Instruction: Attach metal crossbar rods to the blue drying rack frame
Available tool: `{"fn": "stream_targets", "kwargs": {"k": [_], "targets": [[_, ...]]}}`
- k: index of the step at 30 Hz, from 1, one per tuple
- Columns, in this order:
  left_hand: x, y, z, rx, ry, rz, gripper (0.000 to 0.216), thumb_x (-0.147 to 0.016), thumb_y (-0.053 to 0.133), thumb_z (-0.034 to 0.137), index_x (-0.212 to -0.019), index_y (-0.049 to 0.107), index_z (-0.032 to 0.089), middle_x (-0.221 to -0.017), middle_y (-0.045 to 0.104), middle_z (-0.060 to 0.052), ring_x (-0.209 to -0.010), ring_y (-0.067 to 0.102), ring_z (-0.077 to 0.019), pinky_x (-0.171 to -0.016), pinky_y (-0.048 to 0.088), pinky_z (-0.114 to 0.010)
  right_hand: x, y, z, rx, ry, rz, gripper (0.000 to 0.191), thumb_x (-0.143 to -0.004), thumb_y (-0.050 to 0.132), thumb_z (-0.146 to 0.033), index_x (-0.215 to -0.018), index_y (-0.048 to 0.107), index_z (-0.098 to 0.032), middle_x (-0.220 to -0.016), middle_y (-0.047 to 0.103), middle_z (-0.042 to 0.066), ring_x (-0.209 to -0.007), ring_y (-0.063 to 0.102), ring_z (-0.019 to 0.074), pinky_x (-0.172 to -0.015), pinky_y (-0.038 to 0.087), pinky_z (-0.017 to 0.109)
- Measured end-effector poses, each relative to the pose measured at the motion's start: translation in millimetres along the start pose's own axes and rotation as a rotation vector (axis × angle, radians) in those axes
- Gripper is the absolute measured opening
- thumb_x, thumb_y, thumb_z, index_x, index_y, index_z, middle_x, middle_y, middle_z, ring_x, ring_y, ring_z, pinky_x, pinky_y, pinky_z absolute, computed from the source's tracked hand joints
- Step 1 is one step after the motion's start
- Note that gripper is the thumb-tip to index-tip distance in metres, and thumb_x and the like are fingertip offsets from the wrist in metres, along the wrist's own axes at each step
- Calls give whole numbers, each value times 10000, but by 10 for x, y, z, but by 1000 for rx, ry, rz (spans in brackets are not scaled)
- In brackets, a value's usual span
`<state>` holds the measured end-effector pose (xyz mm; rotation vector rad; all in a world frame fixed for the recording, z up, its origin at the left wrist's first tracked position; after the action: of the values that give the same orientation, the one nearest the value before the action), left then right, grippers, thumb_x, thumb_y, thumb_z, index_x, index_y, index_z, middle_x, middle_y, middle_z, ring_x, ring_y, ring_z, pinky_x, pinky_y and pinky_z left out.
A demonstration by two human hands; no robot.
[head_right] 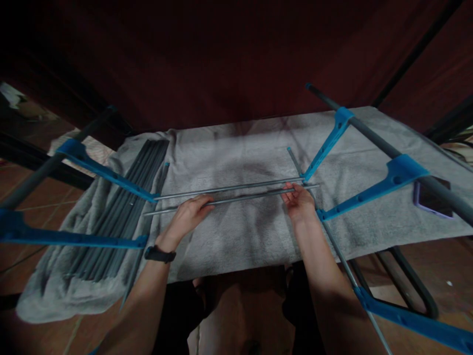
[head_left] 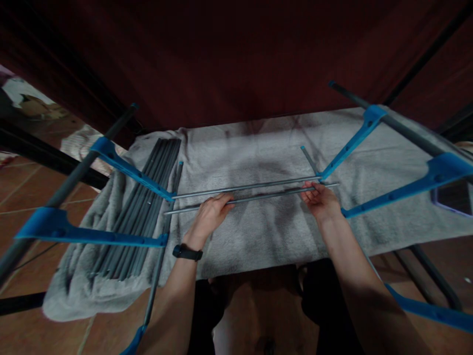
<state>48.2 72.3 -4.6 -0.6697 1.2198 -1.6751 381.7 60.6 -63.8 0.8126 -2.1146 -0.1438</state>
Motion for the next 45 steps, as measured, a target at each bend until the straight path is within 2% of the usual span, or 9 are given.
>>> {"fn": "stream_targets", "kwargs": {"k": [8,15,21,29,35,39,45], "targets": [[13,18,16,23,-22,2,193,-965,628,282,-1150,665,242,-1093,761,-44,-965,726,-239,-864,551,-342,2,17,9,-4,-11,-9,262,-986,472,-67,-798,590,-206,-655,671,-47,-564,642,81,-572,569,191],[9,15,65,14,25,4,171,-1003,563,293,-1124,669,235,-1070,752,-53,-992,721,-241,-889,545,-349,-6,38,37,-3,-2,-34,269,-980,474,-75,-772,573,-216,-655,676,-51,-568,641,82,-543,568,189],[24,8,-34,4,-16,-25,227,-1017,517,307,-1144,690,234,-1120,759,-62,-1012,725,-244,-888,549,-347,-26,-25,-59,-27,-13,4,254,-979,449,-98,-786,566,-217,-686,684,-39,-584,653,88,-541,565,196],[44,34,-123,49,-65,-58,269,-995,526,378,-1141,721,263,-1047,781,-44,-958,731,-244,-838,541,-336,-40,-103,-183,-94,-28,25,293,-1020,354,-205,-795,539,-232,-708,679,-23,-580,655,105,-523,559,215],[50,38,-144,50,-98,-93,241,-975,563,407,-1080,729,267,-877,762,-14,-794,708,-211,-718,496,-296,-113,-170,-225,-119,-26,45,319,-1052,288,-298,-885,552,-235,-767,683,-7,-608,666,121,-522,559,231],[45,-1,-131,40,-102,-76,186,-944,620,409,-1010,721,268,-825,742,3,-731,682,-194,-652,456,-283,-139,-198,-254,-146,-53,48,340,-1058,257,-304,-902,553,-245,-782,688,-6,-617,668,120,-540,570,239],[47,-55,-120,55,-71,-31,138,-936,636,365,-1025,691,275,-900,757,13,-756,684,-184,-646,456,-276,-126,-194,-260,-119,-54,60,306,-1027,304,-225,-856,557,-245,-772,692,-14,-624,663,111,-549,565,231]]}}
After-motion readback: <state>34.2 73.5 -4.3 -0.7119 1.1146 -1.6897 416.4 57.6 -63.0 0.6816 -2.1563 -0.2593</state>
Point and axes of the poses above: each hand's wrist, its own x-axis away from the middle knuckle, its own y-axis out of the palm, z = x × y, the point moved 8 cm from there along -x, towards the middle knuckle
